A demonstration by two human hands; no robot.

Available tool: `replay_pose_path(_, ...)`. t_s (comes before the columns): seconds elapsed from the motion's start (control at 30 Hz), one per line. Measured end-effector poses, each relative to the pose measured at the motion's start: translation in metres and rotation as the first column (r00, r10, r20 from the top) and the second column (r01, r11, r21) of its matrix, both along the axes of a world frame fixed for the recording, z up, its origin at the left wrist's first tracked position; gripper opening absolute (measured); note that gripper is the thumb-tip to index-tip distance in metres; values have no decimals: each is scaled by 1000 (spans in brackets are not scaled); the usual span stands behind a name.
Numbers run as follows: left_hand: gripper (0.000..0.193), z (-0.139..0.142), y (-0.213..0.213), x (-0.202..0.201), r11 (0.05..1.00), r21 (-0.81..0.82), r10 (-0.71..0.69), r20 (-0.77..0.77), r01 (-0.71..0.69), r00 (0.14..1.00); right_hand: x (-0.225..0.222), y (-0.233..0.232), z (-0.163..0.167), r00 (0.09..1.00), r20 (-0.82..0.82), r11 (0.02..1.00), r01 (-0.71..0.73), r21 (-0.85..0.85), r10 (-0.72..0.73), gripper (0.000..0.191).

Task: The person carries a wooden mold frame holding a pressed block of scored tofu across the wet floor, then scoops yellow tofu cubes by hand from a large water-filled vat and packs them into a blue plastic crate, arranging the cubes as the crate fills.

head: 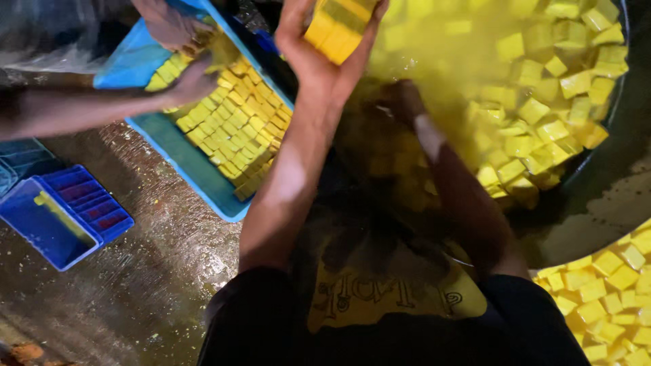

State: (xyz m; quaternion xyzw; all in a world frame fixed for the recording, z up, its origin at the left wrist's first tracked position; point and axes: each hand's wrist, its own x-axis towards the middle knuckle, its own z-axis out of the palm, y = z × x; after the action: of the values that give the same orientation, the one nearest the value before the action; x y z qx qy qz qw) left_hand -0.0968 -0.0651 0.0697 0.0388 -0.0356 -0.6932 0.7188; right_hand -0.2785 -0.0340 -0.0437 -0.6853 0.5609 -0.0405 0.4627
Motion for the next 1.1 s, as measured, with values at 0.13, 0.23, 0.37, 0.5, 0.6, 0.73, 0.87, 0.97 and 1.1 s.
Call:
replay_pose_path(0.13, 29, 23, 48, 51, 1000, 14, 15, 108, -17, 994, -25, 8, 59, 627, 663, 891, 116, 439, -409, 20)
replay_pose_path(0.23, 37, 14, 69, 77, 999, 43, 1, 109, -6, 994, -18, 20, 121, 776, 552, 935, 133, 328, -304, 24)
replay_pose_path(0.37, 40, -28, 86, 87, 991, 111, 48, 180, -69, 982, 41, 36, 177, 867, 491, 996, 56, 68, -82, 31)
replay_pose_path(0.5, 44, -76, 117, 87, 957, 283, -2, 213, -60, 977, 115, 50, 184, 922, 306, 942, -139, -306, 236, 36)
replay_pose_path(0.6, 51, -105, 145, 95, 951, 305, 43, 14, -45, 999, 156, 69, 176, 933, 268, 954, -175, -245, 240, 35)
replay_pose_path(0.73, 25, -130, 175, 119, 973, 222, 88, -101, -64, 991, 192, 94, 161, 892, 225, 893, -310, -327, 393, 49)
replay_pose_path(0.87, 45, -145, 204, 150, 847, 531, 7, -66, 29, 998, 231, 103, 113, 828, 365, 893, -319, -317, 425, 94)
replay_pose_path(0.97, 62, -150, 209, 181, 871, 490, 104, -158, -13, 982, 264, 100, 51, 762, 457, 844, -535, 45, 459, 95)
replay_pose_path(1.1, 79, -166, 184, 240, 622, 778, 103, 22, -82, 994, 311, 75, -14, 865, 494, 750, -384, 539, 88, 76)
